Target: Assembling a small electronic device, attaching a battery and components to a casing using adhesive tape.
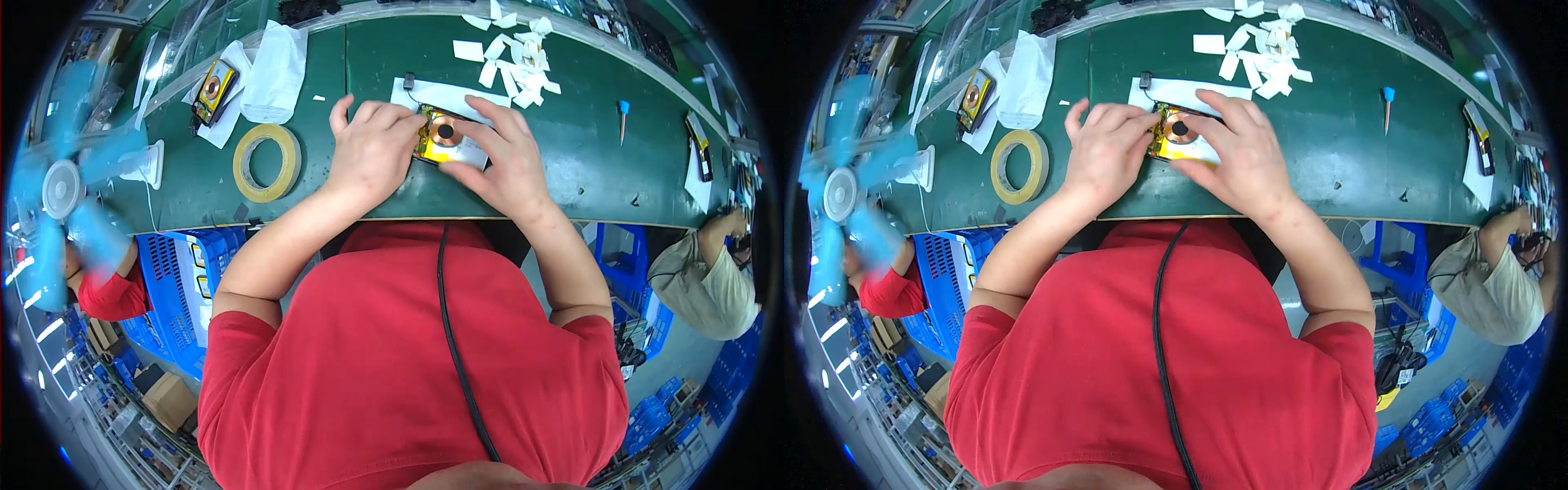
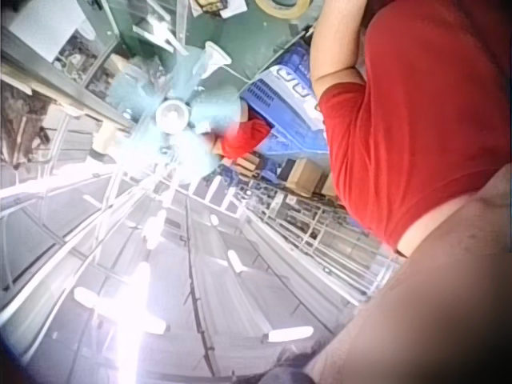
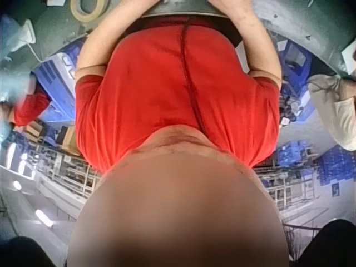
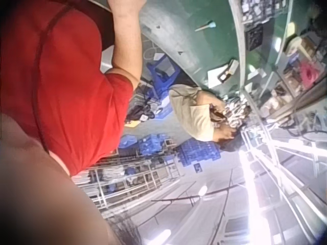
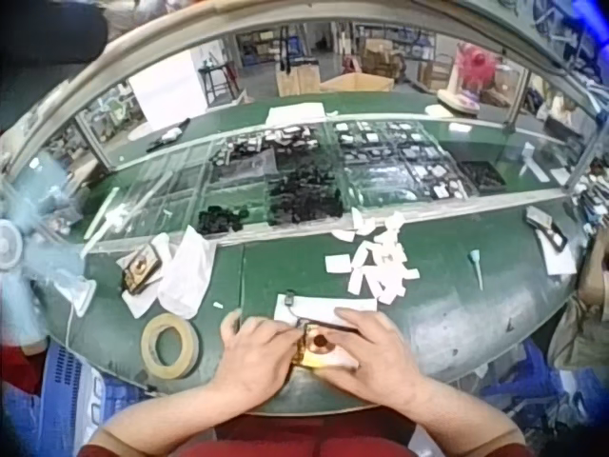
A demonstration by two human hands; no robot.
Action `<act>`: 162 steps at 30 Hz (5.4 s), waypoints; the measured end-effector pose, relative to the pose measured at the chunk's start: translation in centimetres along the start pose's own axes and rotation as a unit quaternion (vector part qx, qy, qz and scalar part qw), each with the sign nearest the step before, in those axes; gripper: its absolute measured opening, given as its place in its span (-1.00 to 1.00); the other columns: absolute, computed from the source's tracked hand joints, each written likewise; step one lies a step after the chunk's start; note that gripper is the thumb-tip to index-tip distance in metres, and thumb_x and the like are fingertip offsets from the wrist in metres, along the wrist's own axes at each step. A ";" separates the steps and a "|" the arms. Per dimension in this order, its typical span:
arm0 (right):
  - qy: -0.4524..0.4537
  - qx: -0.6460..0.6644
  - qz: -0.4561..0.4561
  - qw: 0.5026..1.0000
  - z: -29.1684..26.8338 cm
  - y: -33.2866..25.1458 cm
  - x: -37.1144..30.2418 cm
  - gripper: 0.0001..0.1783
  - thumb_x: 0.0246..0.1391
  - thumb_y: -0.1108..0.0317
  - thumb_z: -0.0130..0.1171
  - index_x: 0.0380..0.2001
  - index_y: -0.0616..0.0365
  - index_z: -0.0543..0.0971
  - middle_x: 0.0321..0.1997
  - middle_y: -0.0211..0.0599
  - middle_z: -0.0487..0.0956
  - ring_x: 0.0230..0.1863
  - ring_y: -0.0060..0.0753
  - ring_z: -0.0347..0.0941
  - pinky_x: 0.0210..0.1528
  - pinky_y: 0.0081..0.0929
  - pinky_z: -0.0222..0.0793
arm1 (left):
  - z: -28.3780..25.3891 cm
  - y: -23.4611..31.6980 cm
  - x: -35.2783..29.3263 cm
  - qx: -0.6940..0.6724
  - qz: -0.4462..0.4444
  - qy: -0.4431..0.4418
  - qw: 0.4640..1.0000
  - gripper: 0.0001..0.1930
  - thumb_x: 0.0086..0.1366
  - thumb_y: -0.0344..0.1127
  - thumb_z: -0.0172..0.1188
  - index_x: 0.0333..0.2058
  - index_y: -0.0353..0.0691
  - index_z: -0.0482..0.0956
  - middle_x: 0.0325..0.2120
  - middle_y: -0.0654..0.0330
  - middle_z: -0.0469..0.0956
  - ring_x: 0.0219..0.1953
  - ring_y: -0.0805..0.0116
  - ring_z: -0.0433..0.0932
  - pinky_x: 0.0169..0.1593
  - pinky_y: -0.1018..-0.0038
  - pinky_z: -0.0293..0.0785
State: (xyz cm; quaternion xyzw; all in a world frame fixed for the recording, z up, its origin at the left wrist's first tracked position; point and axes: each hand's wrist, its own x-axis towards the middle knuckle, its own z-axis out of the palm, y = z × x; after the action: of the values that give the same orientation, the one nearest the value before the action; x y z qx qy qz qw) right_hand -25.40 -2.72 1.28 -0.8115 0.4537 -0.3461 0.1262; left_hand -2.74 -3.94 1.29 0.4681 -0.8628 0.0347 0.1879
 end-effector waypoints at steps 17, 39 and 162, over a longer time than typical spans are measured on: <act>-0.113 -0.051 0.033 0.992 -1.7 0.1 -0.1 -0.17 -0.33 0.08 0.62 0.11 0.02 0.57 0.12 -0.28 0.56 0.22 -0.12 0.43 0.30 -0.13 0.22 | -0.2 -0.9 -1.8 -0.157 -0.149 0.045 0.975 -0.84 0.14 -0.36 0.38 -0.26 -0.06 0.67 -0.21 0.31 0.55 -0.04 0.20 0.49 0.15 0.17 0.20; -0.120 -0.054 0.029 0.991 -1.2 0.1 0.1 -0.25 -0.27 0.14 0.59 0.07 0.06 0.57 0.10 -0.26 0.59 0.11 -0.11 0.52 0.23 -0.18 0.36 | -0.6 -2.6 -0.2 -0.112 0.044 -0.008 0.993 -0.91 0.13 -0.18 0.40 -0.39 0.06 0.78 -0.45 0.39 0.65 -0.04 0.35 0.54 0.30 -0.10 0.08; -0.310 0.461 -0.009 0.831 10.9 -14.5 7.5 0.04 0.15 0.57 0.29 0.53 0.10 -0.13 0.17 -0.05 0.48 -0.25 -0.56 0.51 -0.12 -0.59 0.42 | -11.2 -6.9 -23.4 -0.658 -0.407 0.478 0.417 -0.44 0.34 -0.55 0.18 0.28 -0.23 0.25 0.03 0.03 0.59 0.04 0.14 0.63 0.17 0.07 0.55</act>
State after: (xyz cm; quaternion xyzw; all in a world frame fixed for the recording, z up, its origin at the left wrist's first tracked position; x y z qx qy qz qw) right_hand -5.99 -2.03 4.25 -0.7279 0.1709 -0.2464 0.6166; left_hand 17.64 13.46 2.49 0.4059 -0.1022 -0.4057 0.8125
